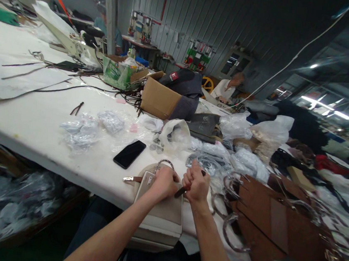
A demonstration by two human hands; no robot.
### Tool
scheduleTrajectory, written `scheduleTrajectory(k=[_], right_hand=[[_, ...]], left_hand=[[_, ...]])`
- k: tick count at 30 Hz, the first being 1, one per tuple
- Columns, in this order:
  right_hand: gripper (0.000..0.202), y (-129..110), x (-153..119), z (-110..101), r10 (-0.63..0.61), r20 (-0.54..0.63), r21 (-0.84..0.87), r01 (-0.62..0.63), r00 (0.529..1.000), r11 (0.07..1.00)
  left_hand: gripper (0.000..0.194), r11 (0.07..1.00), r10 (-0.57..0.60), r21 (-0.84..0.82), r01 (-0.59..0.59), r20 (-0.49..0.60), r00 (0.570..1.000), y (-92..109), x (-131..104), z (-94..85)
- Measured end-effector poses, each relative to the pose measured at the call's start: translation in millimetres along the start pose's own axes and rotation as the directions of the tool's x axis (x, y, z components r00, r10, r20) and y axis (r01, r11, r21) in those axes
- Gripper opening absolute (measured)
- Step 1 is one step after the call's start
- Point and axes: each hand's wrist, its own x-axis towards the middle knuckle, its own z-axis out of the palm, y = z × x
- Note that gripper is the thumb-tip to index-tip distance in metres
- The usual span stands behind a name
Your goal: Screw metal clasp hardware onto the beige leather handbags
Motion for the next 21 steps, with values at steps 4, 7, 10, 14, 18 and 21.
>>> scheduleTrajectory(k=[4,7,10,14,18,21], right_hand=[[0.066,7,42,3,0.285,-0.015,-0.033,-0.285,0.959,0.958],[0.066,2,51,0,0.412,0.020,-0.050,-0.411,0.911,0.910],[0.070,-7,31,-8,0.198,0.025,0.046,-0.199,0.980,0.979],[0.068,-12,-1,-10,-0.123,0.000,0.038,0.123,0.992,0.992],[0.068,-3,-11,1,-0.172,0.019,-0.025,0.173,0.985,0.985],[0.064,7,-16,4,-0.227,0.040,-0.085,0.230,0.973,0.970]], left_hand=[[0.035,0.998,0.006,0.062,-0.005,-0.011,1.000,-1,2,-1.0],[0.031,0.999,0.011,0.041,-0.012,0.013,1.000,-1,2,-3.2],[0.032,1.000,-0.003,0.006,0.002,0.020,1.000,-1,1,-4.3],[0.026,1.000,-0.001,-0.004,0.001,0.016,1.000,-1,0,-4.9],[0.015,0.999,0.033,-0.029,-0.032,0.010,0.999,-3,0,-3.0],[0.016,0.999,0.041,-0.037,-0.040,0.019,0.999,-7,1,-1.3]])
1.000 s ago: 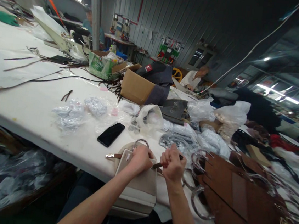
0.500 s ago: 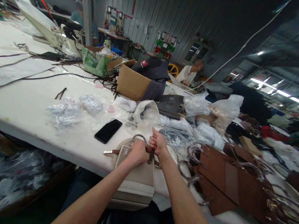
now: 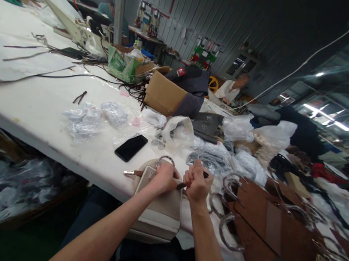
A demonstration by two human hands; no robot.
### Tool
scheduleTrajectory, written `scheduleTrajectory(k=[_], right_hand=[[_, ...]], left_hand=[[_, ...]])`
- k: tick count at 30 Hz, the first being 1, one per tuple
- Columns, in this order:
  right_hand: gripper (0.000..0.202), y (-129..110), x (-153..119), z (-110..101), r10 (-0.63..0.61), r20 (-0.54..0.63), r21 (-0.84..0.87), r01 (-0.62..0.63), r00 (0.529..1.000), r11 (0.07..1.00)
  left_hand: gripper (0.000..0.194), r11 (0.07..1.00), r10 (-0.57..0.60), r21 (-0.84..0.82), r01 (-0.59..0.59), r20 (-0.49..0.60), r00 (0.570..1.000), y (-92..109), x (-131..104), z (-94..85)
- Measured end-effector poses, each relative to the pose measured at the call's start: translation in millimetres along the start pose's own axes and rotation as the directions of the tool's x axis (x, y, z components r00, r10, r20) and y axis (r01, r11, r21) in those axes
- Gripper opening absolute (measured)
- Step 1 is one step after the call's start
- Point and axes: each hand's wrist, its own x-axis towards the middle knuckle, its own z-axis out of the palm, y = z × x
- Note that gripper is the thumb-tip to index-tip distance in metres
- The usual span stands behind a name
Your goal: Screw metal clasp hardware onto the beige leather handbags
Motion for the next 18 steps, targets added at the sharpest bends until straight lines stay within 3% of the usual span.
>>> scheduleTrajectory(k=[4,8,12,15,18], right_hand=[[0.062,4,-2,0,-0.054,0.045,-0.165,0.061,0.998,0.984],[0.068,-4,30,-4,0.164,0.001,-0.025,-0.164,0.987,0.986],[0.074,-4,65,-4,0.291,-0.054,0.011,-0.291,0.955,0.957],[0.073,2,72,1,0.361,-0.027,-0.024,-0.362,0.932,0.932],[0.072,3,67,8,0.355,-0.004,-0.047,-0.355,0.935,0.934]], left_hand=[[0.017,1.000,0.001,-0.001,-0.001,0.030,1.000,0,1,-2.0],[0.027,0.999,-0.039,0.020,0.038,0.029,0.999,2,0,-2.7],[0.037,0.998,-0.049,0.034,0.048,0.015,0.999,1,1,-1.0],[0.039,0.998,-0.052,0.036,0.051,0.015,0.999,1,1,-1.8],[0.038,0.998,-0.051,0.035,0.050,0.028,0.998,3,0,-2.8]])
